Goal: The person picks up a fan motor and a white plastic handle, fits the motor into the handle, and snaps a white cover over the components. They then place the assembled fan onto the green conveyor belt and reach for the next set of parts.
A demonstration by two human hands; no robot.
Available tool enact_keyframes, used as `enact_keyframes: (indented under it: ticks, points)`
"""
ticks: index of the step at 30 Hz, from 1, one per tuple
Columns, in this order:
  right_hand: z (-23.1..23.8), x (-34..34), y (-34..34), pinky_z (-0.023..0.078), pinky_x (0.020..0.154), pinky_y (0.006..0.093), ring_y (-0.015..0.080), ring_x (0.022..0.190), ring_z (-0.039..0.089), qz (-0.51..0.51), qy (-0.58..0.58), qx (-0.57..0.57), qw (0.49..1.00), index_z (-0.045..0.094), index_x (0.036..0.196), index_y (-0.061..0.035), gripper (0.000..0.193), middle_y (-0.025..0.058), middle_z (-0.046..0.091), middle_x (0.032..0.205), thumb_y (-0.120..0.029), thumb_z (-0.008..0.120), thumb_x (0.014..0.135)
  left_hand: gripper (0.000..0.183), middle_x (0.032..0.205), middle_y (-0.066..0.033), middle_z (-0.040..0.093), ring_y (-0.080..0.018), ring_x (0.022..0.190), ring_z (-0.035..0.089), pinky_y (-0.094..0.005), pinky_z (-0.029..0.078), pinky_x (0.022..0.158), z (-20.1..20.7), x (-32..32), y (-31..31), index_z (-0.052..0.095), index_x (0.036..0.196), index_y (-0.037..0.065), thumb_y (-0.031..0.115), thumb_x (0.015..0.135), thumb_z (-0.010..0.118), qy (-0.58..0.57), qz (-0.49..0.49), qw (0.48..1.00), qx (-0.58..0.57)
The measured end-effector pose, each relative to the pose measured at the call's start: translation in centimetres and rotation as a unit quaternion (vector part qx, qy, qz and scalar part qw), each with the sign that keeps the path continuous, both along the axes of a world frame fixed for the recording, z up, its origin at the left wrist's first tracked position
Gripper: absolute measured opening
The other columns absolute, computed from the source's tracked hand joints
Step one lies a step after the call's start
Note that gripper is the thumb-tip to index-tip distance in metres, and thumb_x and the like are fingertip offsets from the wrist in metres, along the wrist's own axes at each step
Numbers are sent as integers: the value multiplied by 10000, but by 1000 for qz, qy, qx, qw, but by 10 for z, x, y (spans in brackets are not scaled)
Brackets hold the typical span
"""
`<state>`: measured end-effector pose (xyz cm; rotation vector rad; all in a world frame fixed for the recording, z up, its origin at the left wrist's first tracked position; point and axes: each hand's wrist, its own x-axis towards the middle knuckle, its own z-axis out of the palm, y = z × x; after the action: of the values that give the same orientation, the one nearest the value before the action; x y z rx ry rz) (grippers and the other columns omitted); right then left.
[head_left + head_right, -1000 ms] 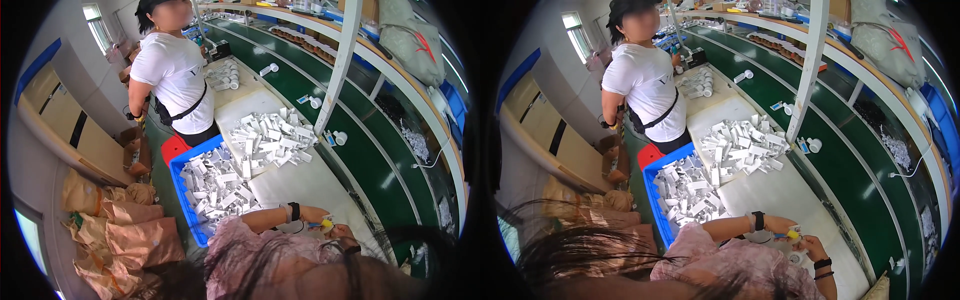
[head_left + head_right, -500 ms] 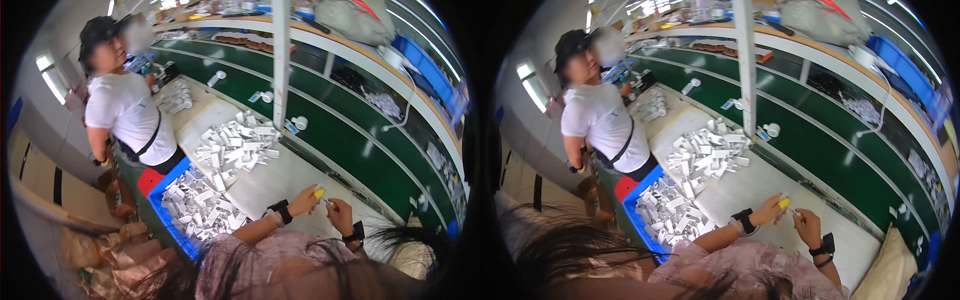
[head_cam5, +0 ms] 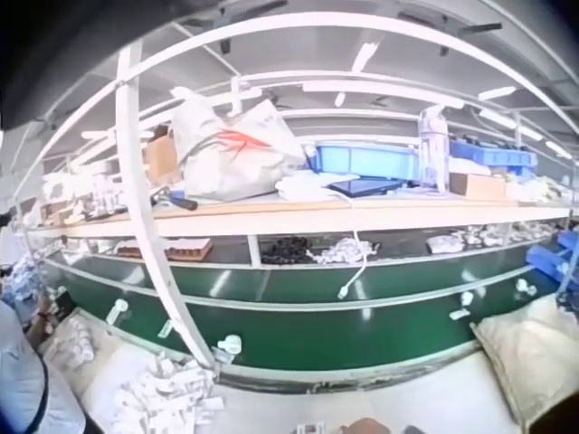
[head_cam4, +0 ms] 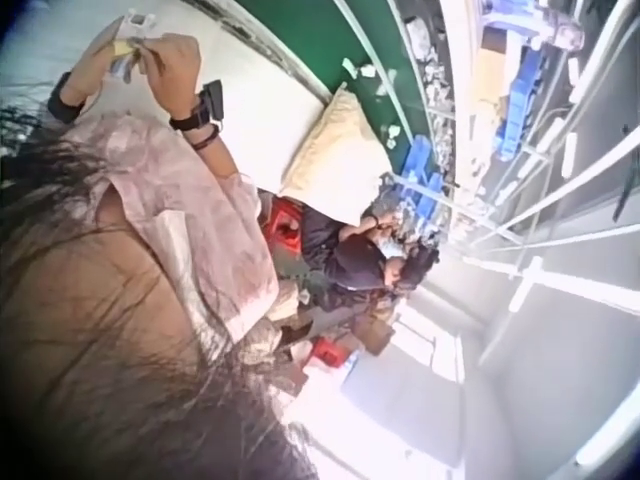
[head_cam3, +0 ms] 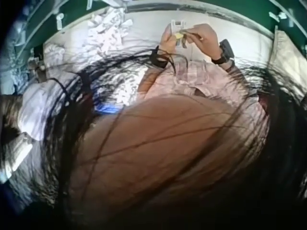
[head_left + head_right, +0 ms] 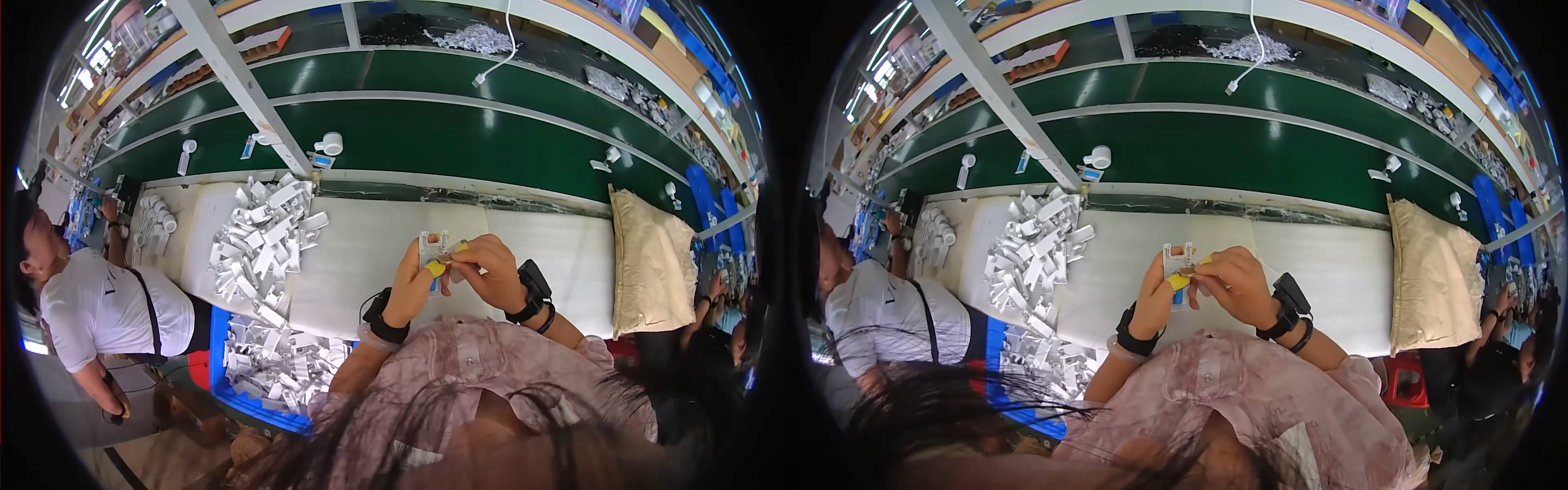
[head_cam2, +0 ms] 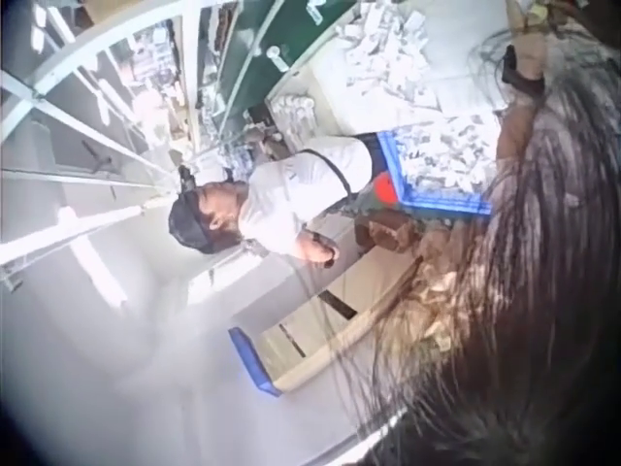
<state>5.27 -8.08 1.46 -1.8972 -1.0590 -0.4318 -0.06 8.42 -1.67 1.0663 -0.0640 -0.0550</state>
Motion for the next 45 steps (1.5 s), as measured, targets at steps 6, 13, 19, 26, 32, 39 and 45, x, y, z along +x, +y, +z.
enact_keyframes:
  ticks: [6, 13, 19, 26, 32, 39, 45]
  points:
    - [-11, -4, -5, 439, 681, 344, 252, 775, 540, -31, 25, 22, 999, 680, 875, -108, 260, 59, 577, 846, -19, 751, 641, 365, 916, -104, 534, -139, 673, 519, -279, 486, 551, 11, -5, -8, 378, 1241, -2, 11, 876, 379, -27, -21, 998, 52]
    - [-11, -2, -8, 433, 697, 335, 250, 812, 516, -24, 7, 14, 1000, 685, 885, -124, 284, 43, 574, 856, -17, 755, 632, 316, 863, -73, 521, -114, 665, 506, -255, 463, 566, 21, -6, -8, 401, 1185, 4, -17, 869, 384, -17, -40, 992, 122]
    - [-12, -2, -9, 430, 703, 336, 251, 805, 515, -35, 35, 15, 999, 685, 872, -111, 255, 48, 572, 857, -18, 754, 646, 284, 843, -73, 529, -108, 665, 504, -245, 456, 570, 16, -5, -9, 423, 1160, -5, -2, 879, 382, -25, -29, 990, 133]
    - [-10, -5, -10, 429, 715, 322, 226, 819, 535, -20, 179, 37, 983, 685, 863, -101, 202, 51, 592, 829, -31, 747, 685, 330, 832, -57, 532, -85, 652, 491, -224, 434, 557, 4, -9, -8, 424, 1243, -13, 107, 936, 424, -62, -28, 995, 79]
    - [-8, 0, -9, 425, 732, 322, 221, 842, 535, -3, 160, 21, 987, 696, 840, -107, 180, 42, 591, 832, -44, 754, 682, 414, 926, -35, 591, -43, 632, 500, -199, 420, 527, -1, -12, -8, 454, 1284, 12, 142, 898, 531, -32, 6, 992, 119]
    - [-7, 1, -10, 421, 761, 324, 220, 863, 522, 9, 157, 6, 987, 704, 847, -114, 184, 42, 575, 857, -49, 756, 683, 396, 924, -59, 595, -69, 619, 506, -225, 427, 534, -4, -13, -10, 454, 1278, 5, 124, 905, 515, -47, 32, 983, 172]
    - [-10, 1, -9, 420, 774, 329, 220, 881, 516, 1, 145, 7, 989, 704, 849, -111, 179, 36, 580, 848, -52, 756, 688, 353, 854, -61, 588, -87, 579, 494, -236, 419, 528, -1, -12, -9, 476, 1243, 4, 117, 909, 496, -53, 35, 978, 196]
